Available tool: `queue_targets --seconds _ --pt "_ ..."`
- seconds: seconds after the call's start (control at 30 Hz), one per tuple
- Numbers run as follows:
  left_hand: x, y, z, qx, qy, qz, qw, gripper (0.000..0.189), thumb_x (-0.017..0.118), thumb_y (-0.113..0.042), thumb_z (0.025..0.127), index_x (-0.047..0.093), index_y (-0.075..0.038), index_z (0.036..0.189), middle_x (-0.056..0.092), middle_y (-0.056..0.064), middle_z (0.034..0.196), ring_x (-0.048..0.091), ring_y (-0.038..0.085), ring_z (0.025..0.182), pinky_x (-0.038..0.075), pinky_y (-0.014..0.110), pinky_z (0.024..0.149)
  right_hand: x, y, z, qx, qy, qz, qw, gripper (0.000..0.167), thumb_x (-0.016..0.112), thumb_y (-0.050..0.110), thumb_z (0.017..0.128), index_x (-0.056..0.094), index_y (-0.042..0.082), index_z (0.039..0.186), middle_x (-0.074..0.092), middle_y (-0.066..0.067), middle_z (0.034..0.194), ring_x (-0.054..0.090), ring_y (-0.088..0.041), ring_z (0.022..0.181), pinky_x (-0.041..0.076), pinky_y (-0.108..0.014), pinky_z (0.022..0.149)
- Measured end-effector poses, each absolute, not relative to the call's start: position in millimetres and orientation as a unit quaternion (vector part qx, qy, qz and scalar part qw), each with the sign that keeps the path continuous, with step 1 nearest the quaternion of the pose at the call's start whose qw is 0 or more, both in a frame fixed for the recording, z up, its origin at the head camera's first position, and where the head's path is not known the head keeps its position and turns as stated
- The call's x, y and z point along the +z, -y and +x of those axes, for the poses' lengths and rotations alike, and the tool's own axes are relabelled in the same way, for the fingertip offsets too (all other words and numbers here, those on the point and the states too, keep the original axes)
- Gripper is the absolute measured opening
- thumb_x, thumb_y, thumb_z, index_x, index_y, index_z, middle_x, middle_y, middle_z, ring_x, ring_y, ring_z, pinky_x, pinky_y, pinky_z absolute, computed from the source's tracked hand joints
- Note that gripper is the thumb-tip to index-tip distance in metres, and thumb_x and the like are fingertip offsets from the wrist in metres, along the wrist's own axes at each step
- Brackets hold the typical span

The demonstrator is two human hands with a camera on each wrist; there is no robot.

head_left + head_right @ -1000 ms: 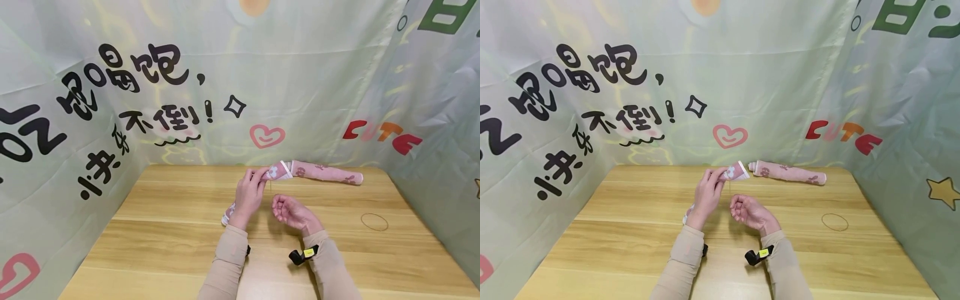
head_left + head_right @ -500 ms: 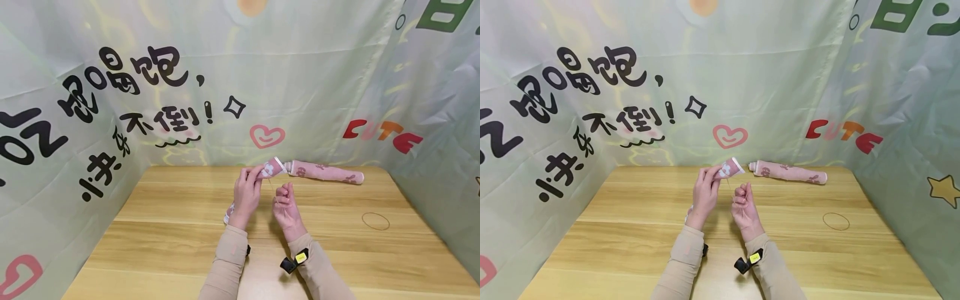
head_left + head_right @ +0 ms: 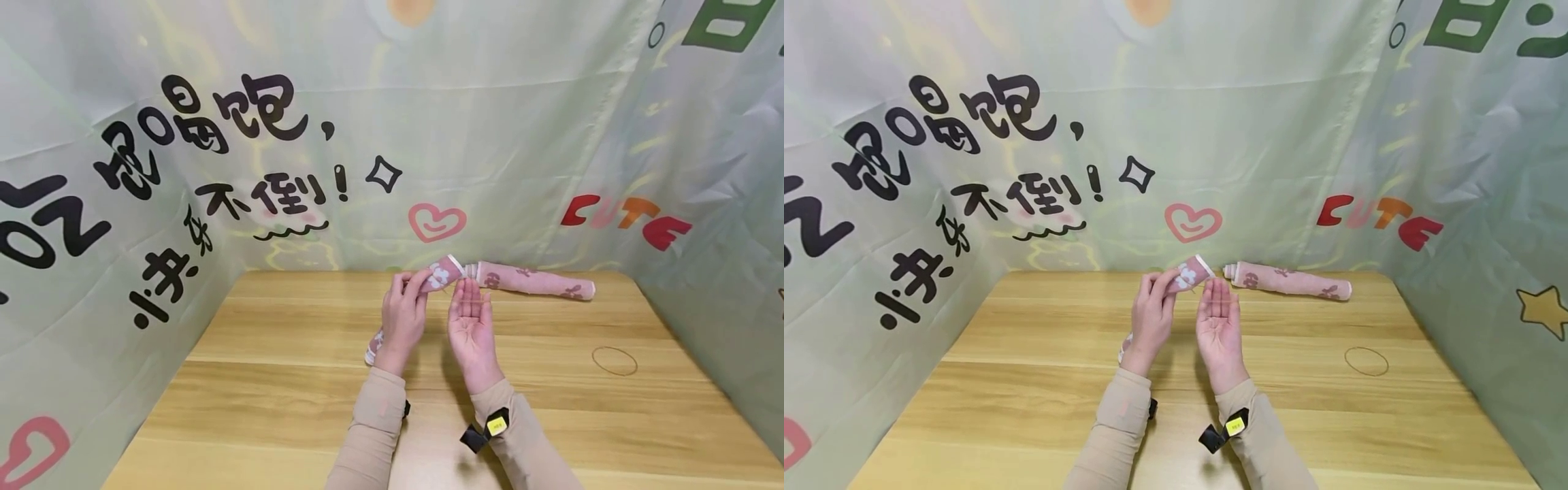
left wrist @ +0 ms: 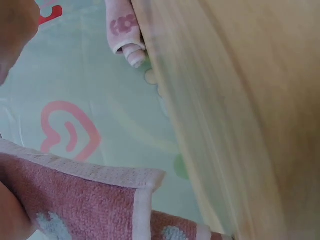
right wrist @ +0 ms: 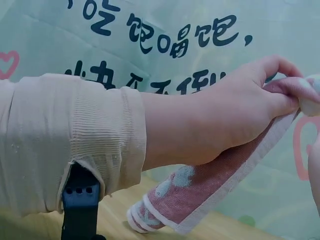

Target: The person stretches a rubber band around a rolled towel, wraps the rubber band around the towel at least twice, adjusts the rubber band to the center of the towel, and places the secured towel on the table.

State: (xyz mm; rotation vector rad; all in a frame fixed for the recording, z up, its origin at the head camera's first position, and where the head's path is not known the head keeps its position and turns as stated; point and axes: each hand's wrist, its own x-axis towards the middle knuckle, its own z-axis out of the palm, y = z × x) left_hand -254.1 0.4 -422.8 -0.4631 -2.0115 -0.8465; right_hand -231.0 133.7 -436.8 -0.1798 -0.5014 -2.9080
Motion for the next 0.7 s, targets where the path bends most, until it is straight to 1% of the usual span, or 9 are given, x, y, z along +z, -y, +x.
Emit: queue_targets --seconds 0.1,0.2,0.27,0.37,0.43,0.5,0.57,0.63,0.7 --pt "-422.3 -0.7 -254.8 -0.342 0.812 -0.175 0.439 0.027 0.063 -0.014 0.093 0.062 -0.022 0.119 0.06 0.011 0.105 0.064 0.023 0.088 0.053 0.037 0.07 -432.5 -131.6 -228.4 -0.989 0.118 -0.028 0.082 0.038 0.06 0.029 0.096 0.069 -0.005 0.11 0.07 -0.018 0.113 0.065 -0.03 0.11 0.05 -0.037 0.099" --pt "-422.2 1.0 -255.1 -0.345 0.815 -0.164 0.437 0.029 0.063 -0.012 0.092 0.061 -0.023 0.119 0.06 0.011 0.105 0.064 0.024 0.09 0.053 0.038 0.07 -429.7 -130.1 -225.7 -0.994 0.056 -0.019 0.095 0.043 0.06 0.036 0.095 0.067 -0.002 0.113 0.067 -0.016 0.12 0.059 -0.028 0.117 0.043 -0.04 0.105" --pt "-422.7 3.0 -255.5 -0.344 0.817 -0.164 0.433 0.03 0.062 -0.011 0.092 0.061 -0.023 0.119 0.06 0.011 0.106 0.064 0.024 0.088 0.053 0.039 0.07 -428.5 -130.3 -224.5 -0.994 -0.001 -0.024 0.104 0.044 0.061 0.039 0.094 0.064 0.001 0.117 0.064 -0.013 0.125 0.056 -0.027 0.121 0.041 -0.043 0.107" --pt "-423.5 6.8 -256.4 -0.344 0.82 -0.182 0.421 0.033 0.062 -0.01 0.091 0.061 -0.022 0.122 0.059 0.011 0.106 0.065 0.024 0.087 0.053 0.04 0.07 -426.5 -132.1 -223.2 -0.989 -0.092 -0.036 0.109 0.044 0.064 0.04 0.092 0.057 0.006 0.12 0.058 -0.01 0.13 0.053 -0.025 0.125 0.04 -0.045 0.107" --pt "-423.5 9.8 -257.4 -0.343 0.825 -0.198 0.403 0.036 0.062 -0.009 0.091 0.06 -0.022 0.125 0.06 0.009 0.106 0.065 0.024 0.087 0.054 0.039 0.071 -426.3 -134.9 -223.7 -0.98 -0.156 -0.046 0.11 0.044 0.065 0.041 0.091 0.052 0.011 0.12 0.055 -0.007 0.132 0.051 -0.023 0.126 0.041 -0.045 0.107" --pt "-423.6 12.8 -258.7 -0.342 0.833 -0.215 0.378 0.038 0.062 -0.01 0.092 0.06 -0.022 0.128 0.059 0.008 0.107 0.065 0.024 0.088 0.054 0.039 0.074 -426.3 -138.4 -224.6 -0.969 -0.214 -0.053 0.109 0.041 0.067 0.041 0.089 0.051 0.014 0.116 0.054 -0.005 0.13 0.051 -0.022 0.126 0.042 -0.045 0.106" --pt "-423.3 15.9 -259.7 -0.339 0.843 -0.233 0.347 0.038 0.062 -0.011 0.093 0.06 -0.022 0.129 0.059 0.007 0.108 0.066 0.023 0.088 0.054 0.039 0.075 -427.3 -143.0 -225.7 -0.957 -0.264 -0.056 0.108 0.037 0.068 0.039 0.089 0.054 0.017 0.114 0.055 -0.003 0.128 0.051 -0.022 0.125 0.042 -0.045 0.105" --pt "-423.9 18.5 -261.1 -0.333 0.852 -0.253 0.316 0.035 0.061 -0.012 0.094 0.062 -0.024 0.127 0.06 0.006 0.109 0.066 0.022 0.088 0.054 0.039 0.077 -427.9 -148.0 -226.8 -0.941 -0.318 -0.059 0.103 0.027 0.068 0.035 0.09 0.059 0.019 0.109 0.058 0.0 0.124 0.054 -0.021 0.121 0.044 -0.044 0.103" --pt "-424.2 20.7 -261.4 -0.335 0.857 -0.274 0.28 0.034 0.061 -0.012 0.095 0.063 -0.025 0.126 0.059 0.006 0.11 0.065 0.022 0.088 0.054 0.038 0.078 -427.4 -152.9 -227.7 -0.921 -0.373 -0.064 0.097 0.023 0.065 0.029 0.092 0.061 0.02 0.113 0.06 0.002 0.12 0.056 -0.018 0.116 0.045 -0.043 0.101"
